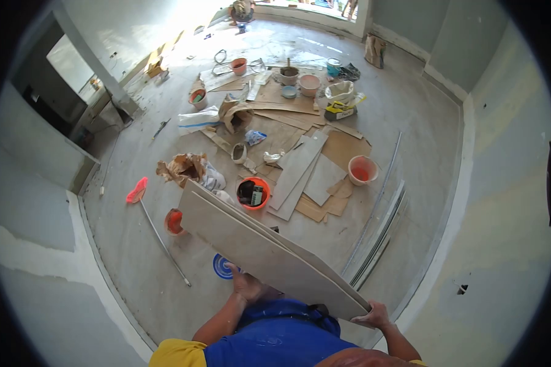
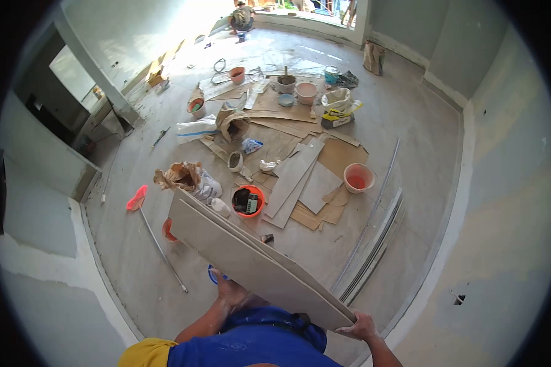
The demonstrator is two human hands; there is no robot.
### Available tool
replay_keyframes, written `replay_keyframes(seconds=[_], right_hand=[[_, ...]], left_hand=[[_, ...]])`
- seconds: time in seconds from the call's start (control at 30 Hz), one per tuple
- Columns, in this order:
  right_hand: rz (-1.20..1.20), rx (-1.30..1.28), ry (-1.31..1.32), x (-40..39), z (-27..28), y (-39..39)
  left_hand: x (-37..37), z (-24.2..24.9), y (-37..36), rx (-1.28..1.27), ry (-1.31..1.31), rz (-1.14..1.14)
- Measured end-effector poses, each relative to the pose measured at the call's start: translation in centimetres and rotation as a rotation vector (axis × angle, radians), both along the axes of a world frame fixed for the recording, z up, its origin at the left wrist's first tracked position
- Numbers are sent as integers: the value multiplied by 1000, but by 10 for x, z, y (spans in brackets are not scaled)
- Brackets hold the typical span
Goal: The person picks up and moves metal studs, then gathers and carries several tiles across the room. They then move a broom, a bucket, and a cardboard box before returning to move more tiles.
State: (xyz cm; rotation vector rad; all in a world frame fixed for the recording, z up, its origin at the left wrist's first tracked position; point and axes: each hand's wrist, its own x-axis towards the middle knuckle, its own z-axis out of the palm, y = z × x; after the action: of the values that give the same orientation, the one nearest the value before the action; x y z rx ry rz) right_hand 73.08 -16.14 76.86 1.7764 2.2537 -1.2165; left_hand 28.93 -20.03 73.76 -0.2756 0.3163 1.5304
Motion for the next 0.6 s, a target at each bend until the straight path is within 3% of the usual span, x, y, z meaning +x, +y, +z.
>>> replay_keyframes(seconds=[0.07, 0.17, 0.23, 0.4, 0.57, 0.6], right_hand=[[123, 84, -31, -12, 6, 3], [282, 139, -46, -47, 14, -11], [393, 213, -31, -78, 18, -10], [685, 186, -125, -157, 22, -60], [901, 201, -55, -305, 11, -100], [931, 183, -49, -340, 12, -109]], left_hand=[[-45, 4, -25, 4, 231, 294], [-57, -23, -78, -246, 343, 489], [-75, -25, -113, -346, 255, 469], [-100, -29, -271, -383, 184, 717], [-154, -20, -422, -597, 115, 943], [-168, -22, -448, -548, 134, 994]])
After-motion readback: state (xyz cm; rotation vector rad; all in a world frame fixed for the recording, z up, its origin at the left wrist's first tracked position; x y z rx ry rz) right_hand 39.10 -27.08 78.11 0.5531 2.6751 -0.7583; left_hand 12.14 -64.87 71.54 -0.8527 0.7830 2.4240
